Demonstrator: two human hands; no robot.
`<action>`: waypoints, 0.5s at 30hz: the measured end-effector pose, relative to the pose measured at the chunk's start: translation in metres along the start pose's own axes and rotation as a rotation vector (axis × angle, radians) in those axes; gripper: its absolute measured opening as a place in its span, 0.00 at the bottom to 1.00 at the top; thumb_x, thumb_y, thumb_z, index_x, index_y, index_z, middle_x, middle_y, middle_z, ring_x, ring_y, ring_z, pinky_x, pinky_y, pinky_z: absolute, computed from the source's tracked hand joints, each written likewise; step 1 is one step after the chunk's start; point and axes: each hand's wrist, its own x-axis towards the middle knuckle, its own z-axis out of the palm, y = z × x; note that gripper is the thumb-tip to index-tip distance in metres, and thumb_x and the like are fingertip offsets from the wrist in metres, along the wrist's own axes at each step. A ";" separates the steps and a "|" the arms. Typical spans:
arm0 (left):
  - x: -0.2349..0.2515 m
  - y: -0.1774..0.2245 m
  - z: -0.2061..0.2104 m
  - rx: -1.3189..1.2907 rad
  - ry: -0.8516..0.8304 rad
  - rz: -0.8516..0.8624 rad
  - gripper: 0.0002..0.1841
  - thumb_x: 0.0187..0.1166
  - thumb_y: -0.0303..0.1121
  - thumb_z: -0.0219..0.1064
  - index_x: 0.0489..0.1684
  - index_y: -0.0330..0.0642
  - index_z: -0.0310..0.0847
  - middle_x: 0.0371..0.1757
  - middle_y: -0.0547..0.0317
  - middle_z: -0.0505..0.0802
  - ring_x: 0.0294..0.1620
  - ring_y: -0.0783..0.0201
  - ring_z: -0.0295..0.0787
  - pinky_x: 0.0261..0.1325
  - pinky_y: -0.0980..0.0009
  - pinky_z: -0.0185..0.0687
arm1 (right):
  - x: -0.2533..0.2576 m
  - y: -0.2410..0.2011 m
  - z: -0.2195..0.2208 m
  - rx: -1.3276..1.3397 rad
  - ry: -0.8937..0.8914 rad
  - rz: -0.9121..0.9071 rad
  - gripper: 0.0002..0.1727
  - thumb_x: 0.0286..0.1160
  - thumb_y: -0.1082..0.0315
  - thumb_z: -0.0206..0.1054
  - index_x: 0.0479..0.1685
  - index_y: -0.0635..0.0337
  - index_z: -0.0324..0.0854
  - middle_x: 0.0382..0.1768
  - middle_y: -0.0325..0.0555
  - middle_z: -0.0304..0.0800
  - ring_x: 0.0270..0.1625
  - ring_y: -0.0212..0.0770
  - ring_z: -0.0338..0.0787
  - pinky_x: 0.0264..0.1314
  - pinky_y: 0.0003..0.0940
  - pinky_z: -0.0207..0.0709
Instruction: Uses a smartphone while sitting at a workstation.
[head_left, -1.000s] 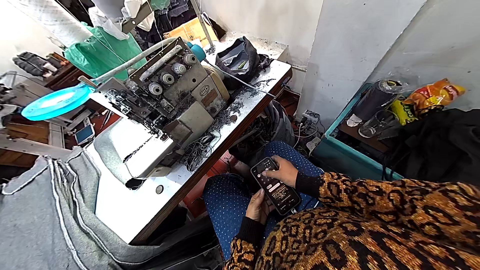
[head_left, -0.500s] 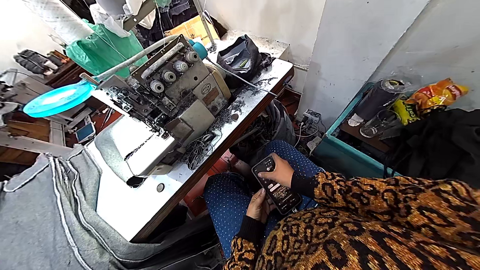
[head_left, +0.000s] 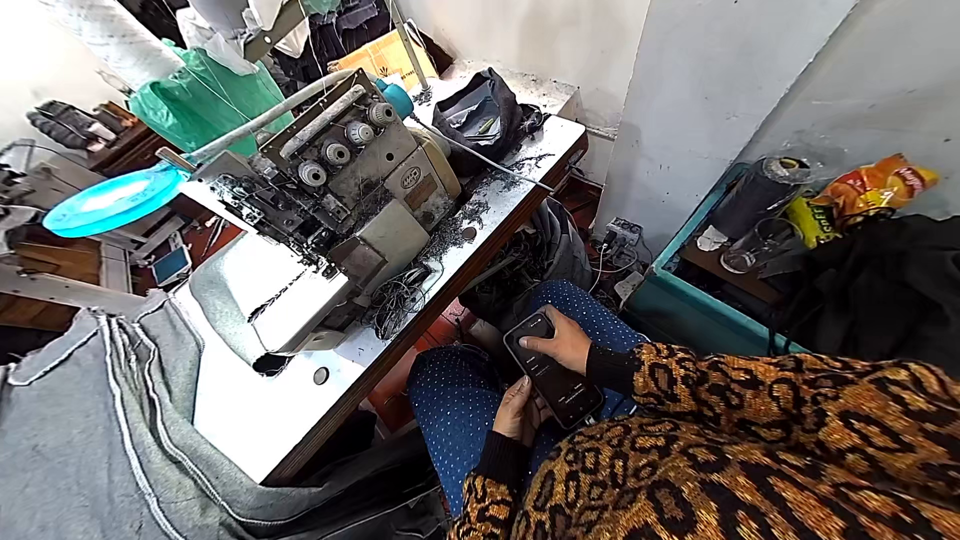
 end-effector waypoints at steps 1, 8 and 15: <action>0.000 0.000 0.000 -0.001 -0.001 0.001 0.20 0.90 0.34 0.36 0.60 0.34 0.73 0.46 0.50 0.96 0.47 0.58 0.96 0.51 0.62 0.91 | 0.001 0.004 -0.001 0.045 -0.001 -0.013 0.33 0.74 0.58 0.77 0.73 0.67 0.71 0.56 0.65 0.87 0.59 0.57 0.89 0.66 0.56 0.79; 0.000 0.000 -0.001 -0.007 0.011 -0.002 0.20 0.92 0.34 0.35 0.60 0.34 0.74 0.45 0.50 0.96 0.46 0.58 0.96 0.51 0.62 0.91 | -0.019 0.029 -0.016 0.289 -0.097 0.047 0.20 0.89 0.63 0.59 0.69 0.69 0.72 0.50 0.60 0.87 0.51 0.46 0.88 0.60 0.45 0.80; 0.002 0.000 0.001 -0.002 0.034 -0.005 0.20 0.93 0.34 0.35 0.61 0.34 0.73 0.46 0.50 0.96 0.46 0.58 0.96 0.51 0.61 0.91 | -0.025 0.036 -0.021 0.282 -0.118 0.091 0.15 0.89 0.66 0.57 0.60 0.69 0.79 0.46 0.53 0.86 0.48 0.37 0.86 0.58 0.36 0.78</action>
